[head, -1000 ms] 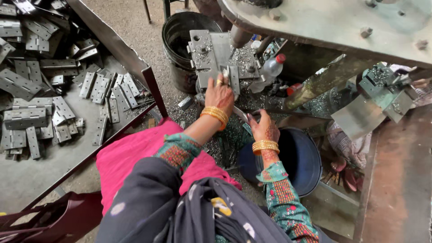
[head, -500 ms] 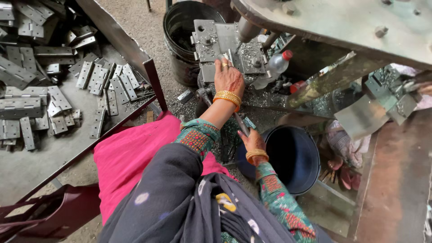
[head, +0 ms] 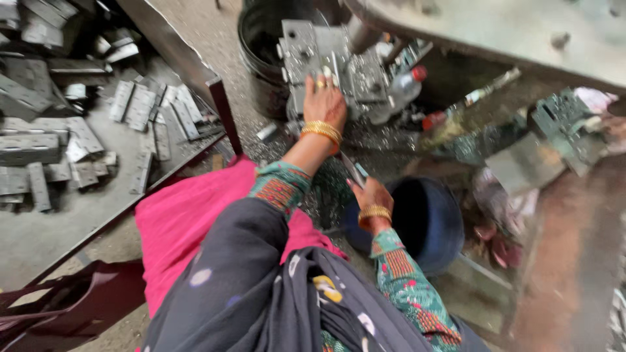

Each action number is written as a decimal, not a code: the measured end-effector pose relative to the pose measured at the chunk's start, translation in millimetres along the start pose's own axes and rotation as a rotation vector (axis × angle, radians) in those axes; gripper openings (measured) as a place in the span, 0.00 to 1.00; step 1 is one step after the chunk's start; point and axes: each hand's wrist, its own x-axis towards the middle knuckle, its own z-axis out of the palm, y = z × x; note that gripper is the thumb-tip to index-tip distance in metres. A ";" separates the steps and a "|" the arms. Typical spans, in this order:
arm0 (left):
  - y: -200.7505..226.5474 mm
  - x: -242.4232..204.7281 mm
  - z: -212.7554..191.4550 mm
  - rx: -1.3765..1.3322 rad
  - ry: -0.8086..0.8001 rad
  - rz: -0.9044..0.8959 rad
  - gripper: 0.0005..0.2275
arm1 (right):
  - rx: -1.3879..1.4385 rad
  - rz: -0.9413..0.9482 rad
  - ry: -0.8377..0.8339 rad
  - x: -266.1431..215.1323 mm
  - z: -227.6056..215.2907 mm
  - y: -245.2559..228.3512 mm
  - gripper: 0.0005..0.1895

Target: The person repeatedly places small metal pieces under a drill press, operates the lever to drill holes, and then removes the pieces. The person handles the metal pieces one at a time, placing them on a nearby table after drilling.

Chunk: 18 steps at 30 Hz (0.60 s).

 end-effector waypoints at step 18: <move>-9.0 17.0 -6.4 0.124 -0.136 -0.047 0.17 | 0.093 -0.070 0.042 26.2 -2.1 26.7 0.34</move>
